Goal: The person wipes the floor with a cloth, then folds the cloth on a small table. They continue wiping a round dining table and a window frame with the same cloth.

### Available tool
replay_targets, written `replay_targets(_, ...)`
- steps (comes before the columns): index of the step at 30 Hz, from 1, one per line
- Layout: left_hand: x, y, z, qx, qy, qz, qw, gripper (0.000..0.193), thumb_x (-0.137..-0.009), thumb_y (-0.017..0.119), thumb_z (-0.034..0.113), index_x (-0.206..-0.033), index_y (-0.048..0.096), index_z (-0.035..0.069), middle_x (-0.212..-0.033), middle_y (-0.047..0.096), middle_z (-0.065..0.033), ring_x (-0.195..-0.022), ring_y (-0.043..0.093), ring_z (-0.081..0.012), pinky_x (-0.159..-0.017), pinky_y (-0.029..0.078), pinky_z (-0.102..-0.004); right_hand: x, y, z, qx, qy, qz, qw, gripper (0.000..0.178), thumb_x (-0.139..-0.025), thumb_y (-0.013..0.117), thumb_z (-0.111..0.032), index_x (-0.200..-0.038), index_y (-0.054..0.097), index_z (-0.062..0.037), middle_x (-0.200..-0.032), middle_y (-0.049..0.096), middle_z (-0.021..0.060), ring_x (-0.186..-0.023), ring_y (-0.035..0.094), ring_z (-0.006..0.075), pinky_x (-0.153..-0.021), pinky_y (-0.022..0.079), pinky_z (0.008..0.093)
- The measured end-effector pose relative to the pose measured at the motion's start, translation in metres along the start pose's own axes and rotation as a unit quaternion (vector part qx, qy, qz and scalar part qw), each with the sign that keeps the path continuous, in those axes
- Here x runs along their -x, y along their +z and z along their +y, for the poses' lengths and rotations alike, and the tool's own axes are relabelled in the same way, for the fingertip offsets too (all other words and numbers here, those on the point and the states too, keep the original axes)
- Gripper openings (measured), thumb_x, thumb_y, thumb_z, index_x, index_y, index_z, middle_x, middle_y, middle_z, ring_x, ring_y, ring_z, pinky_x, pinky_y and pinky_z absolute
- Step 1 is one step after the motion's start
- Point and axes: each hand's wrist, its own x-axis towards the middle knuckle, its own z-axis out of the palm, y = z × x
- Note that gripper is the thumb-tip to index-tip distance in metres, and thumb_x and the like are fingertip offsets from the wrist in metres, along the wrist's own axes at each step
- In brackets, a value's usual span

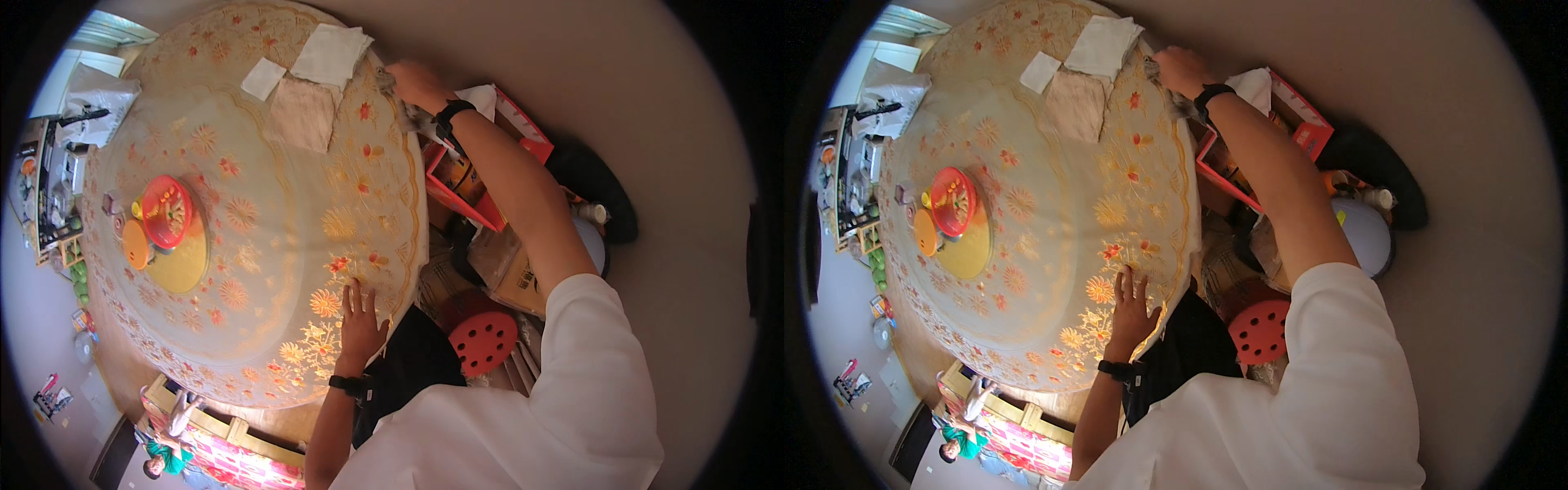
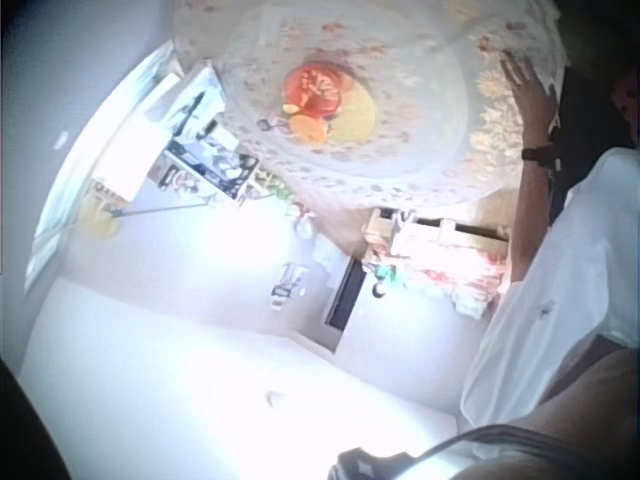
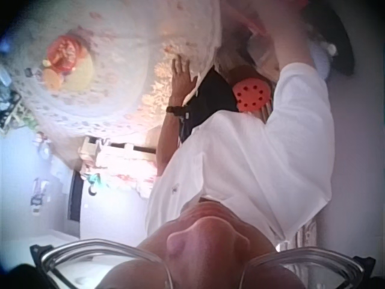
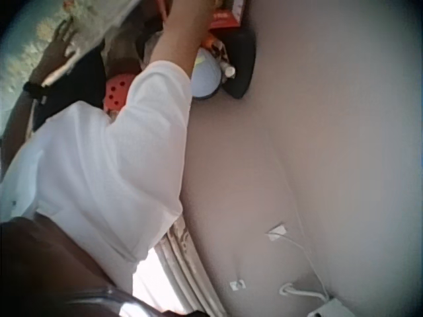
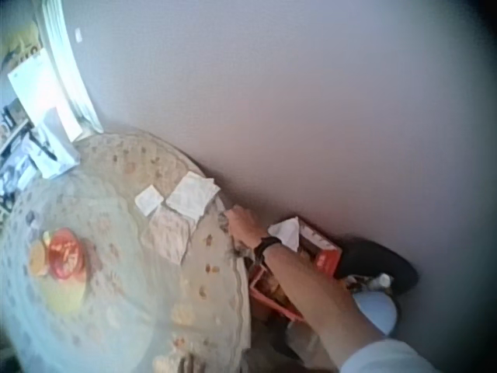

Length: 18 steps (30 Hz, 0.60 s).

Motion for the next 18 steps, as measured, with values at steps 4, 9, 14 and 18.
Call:
replay_targets(4,0.0,0.001,0.003,-0.032,-0.013,0.0,0.999,0.077,-0.081,0.083,0.023,-0.146,0.051,-0.002,-0.166,0.02,-0.0329,-0.153,0.021,-0.0541,-0.116,0.043,-0.0534,0.009,0.003,-0.003,0.021,-0.028,-0.033,0.999,0.04,-0.086,0.069,-0.006,-0.125,0.075,-0.0089,-0.119,0.07,0.0192,-0.109,0.068,0.0392,-0.095,0.056,0.0494)
replay_targets(9,-0.001,0.006,0.001,-0.034,-0.006,0.025,0.999,0.076,-0.078,0.082,0.02,-0.144,0.052,-0.001,-0.166,0.023,-0.0325,-0.151,0.026,-0.0536,-0.116,0.044,-0.0521,0.042,-0.02,-0.009,0.046,-0.055,-0.101,0.992,0.04,-0.083,0.071,-0.005,-0.122,0.076,-0.0076,-0.115,0.072,0.0196,-0.106,0.069,0.0388,-0.091,0.057,0.0495)
replay_targets(14,0.001,0.003,-0.004,-0.006,-0.014,0.032,0.999,0.074,-0.078,0.083,0.02,-0.143,0.054,0.0,-0.164,0.027,-0.0313,-0.151,0.029,-0.0511,-0.118,0.041,-0.0516,0.052,-0.037,-0.003,0.04,-0.054,-0.263,0.963,0.038,-0.085,0.07,-0.006,-0.123,0.075,-0.0067,-0.115,0.073,0.0184,-0.106,0.068,0.0386,-0.092,0.057,0.0492)
replay_targets(18,0.0,0.001,-0.001,-0.01,-0.003,0.048,0.999,0.071,-0.077,0.08,0.016,-0.142,0.055,-0.001,-0.164,0.028,-0.031,-0.15,0.031,-0.0503,-0.117,0.042,-0.0518,0.023,-0.034,0.019,0.058,-0.065,-0.104,0.991,0.049,-0.089,0.071,-0.009,-0.138,0.066,-0.0096,-0.136,0.064,0.0176,-0.117,0.064,0.0381,-0.096,0.055,0.0497)
